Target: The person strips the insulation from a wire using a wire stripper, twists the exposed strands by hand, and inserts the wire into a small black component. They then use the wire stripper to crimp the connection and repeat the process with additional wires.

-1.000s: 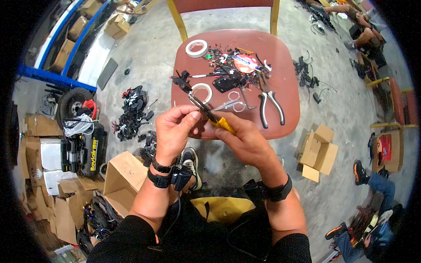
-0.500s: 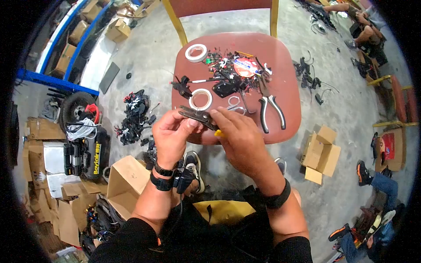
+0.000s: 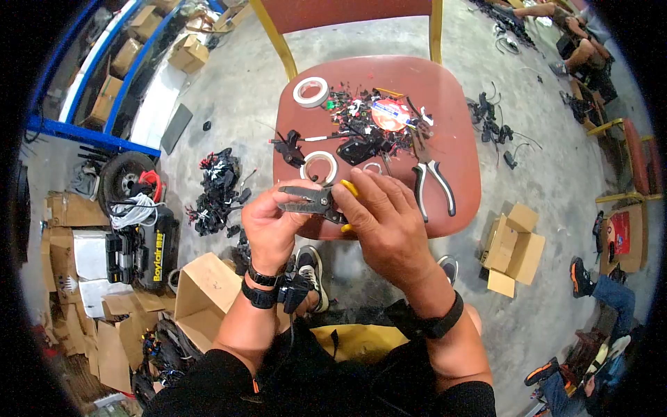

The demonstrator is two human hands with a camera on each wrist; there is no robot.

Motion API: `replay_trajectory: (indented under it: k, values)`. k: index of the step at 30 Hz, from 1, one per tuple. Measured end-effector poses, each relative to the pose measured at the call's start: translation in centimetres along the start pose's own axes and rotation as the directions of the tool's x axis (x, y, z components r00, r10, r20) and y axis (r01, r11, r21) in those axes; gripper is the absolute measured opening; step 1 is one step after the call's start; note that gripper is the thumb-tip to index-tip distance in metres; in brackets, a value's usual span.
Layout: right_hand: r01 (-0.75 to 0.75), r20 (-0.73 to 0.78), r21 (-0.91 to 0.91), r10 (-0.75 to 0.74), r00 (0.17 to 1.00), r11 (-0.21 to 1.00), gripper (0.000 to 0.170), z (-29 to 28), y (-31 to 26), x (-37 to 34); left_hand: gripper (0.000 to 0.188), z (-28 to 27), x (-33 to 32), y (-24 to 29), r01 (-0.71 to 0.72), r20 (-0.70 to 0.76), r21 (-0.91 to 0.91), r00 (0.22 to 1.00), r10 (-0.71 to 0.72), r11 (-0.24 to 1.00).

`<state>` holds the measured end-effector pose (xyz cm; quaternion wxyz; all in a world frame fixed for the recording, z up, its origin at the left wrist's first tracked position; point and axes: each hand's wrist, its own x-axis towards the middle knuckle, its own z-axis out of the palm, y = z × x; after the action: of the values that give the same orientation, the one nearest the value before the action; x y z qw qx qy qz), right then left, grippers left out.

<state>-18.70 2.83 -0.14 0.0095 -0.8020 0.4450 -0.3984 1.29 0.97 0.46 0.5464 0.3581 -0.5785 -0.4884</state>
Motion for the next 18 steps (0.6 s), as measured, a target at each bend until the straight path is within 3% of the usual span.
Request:
replay_trajectory:
  k: [10,18]
  values:
    - [0.001,-0.001,0.021,-0.001,1.0,1.0,0.045,0.09,-0.47,0.1,0.016,-0.32,-0.15,0.01,-0.029,0.007,-0.053,1.0,0.029,0.998]
    - [-0.005,-0.007,0.032,0.005,1.0,0.999,0.047,0.13,-0.68,0.06,0.018,-0.31,-0.56,0.51,0.062,-0.039,-0.069,0.997,-0.064,0.996]
